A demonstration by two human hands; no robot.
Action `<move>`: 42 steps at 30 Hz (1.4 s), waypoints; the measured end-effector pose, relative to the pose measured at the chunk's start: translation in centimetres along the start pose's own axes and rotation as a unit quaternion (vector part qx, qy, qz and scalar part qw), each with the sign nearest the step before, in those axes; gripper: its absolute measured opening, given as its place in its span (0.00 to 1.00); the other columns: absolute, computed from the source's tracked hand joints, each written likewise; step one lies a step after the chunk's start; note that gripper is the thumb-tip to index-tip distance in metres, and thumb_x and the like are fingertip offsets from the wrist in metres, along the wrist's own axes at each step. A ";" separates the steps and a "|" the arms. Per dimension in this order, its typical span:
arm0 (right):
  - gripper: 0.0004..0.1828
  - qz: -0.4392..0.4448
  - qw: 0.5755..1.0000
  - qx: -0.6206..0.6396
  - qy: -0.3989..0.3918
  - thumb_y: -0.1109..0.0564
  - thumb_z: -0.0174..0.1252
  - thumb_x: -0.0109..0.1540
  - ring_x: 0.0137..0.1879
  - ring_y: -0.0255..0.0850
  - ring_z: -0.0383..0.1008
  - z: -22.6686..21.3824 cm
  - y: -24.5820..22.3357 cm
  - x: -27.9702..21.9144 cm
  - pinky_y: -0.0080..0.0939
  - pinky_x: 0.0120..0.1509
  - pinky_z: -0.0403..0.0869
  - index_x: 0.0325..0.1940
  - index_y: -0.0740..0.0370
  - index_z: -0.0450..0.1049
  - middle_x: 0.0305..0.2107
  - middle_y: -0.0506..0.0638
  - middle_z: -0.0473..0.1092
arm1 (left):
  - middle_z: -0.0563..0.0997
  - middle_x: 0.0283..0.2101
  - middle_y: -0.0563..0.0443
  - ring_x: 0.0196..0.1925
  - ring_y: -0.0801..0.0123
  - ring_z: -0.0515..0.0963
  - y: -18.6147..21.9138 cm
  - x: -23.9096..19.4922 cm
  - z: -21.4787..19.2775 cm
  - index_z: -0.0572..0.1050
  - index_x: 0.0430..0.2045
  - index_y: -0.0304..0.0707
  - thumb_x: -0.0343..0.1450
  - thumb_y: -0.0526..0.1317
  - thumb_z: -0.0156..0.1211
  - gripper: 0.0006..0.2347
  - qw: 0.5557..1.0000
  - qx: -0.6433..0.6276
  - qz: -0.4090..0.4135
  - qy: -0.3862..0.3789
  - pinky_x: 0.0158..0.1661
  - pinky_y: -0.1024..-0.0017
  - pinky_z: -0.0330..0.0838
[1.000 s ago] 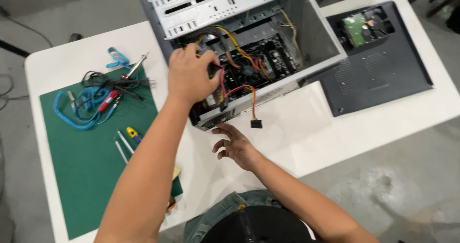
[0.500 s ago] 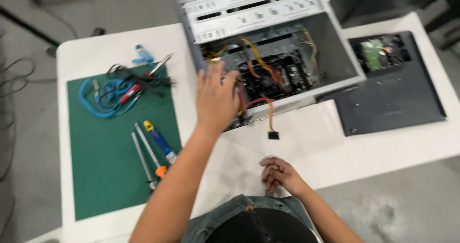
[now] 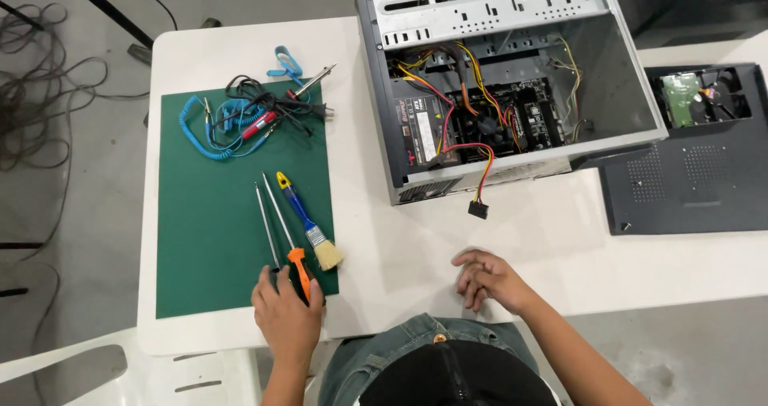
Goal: The person installs a power supply into a desktop computer case and secures it with a screwdriver. They then remove a hard drive, brush dust off both sides of the drive, and place it back into the case.
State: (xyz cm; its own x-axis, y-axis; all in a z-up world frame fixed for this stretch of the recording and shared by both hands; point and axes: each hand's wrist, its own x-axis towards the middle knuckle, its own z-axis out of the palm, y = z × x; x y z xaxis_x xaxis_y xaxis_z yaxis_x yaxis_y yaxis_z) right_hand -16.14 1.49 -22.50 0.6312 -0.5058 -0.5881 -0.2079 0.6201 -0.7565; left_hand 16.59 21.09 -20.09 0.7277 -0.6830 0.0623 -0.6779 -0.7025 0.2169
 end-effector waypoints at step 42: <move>0.16 0.018 0.910 0.079 0.406 0.56 0.56 0.63 0.21 0.42 0.60 -23.3 0.9 -30.2 0.38 0.22 0.57 0.54 0.63 0.75 0.17 0.55 0.62 | 0.75 0.51 0.49 0.51 0.54 0.73 54.6 -6.5 14.7 0.76 0.53 0.39 0.71 0.32 0.54 0.15 0.807 -0.263 0.483 -0.216 0.46 0.57 0.74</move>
State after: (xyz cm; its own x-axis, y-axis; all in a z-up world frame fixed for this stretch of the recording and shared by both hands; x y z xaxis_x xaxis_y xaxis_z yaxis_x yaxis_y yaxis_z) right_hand -52.78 3.29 -12.08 -0.1470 -0.7202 -0.6780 -0.0676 0.6912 -0.7195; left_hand -26.66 -15.74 -22.97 -0.2943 -0.9471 0.1280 -0.6870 0.3028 0.6606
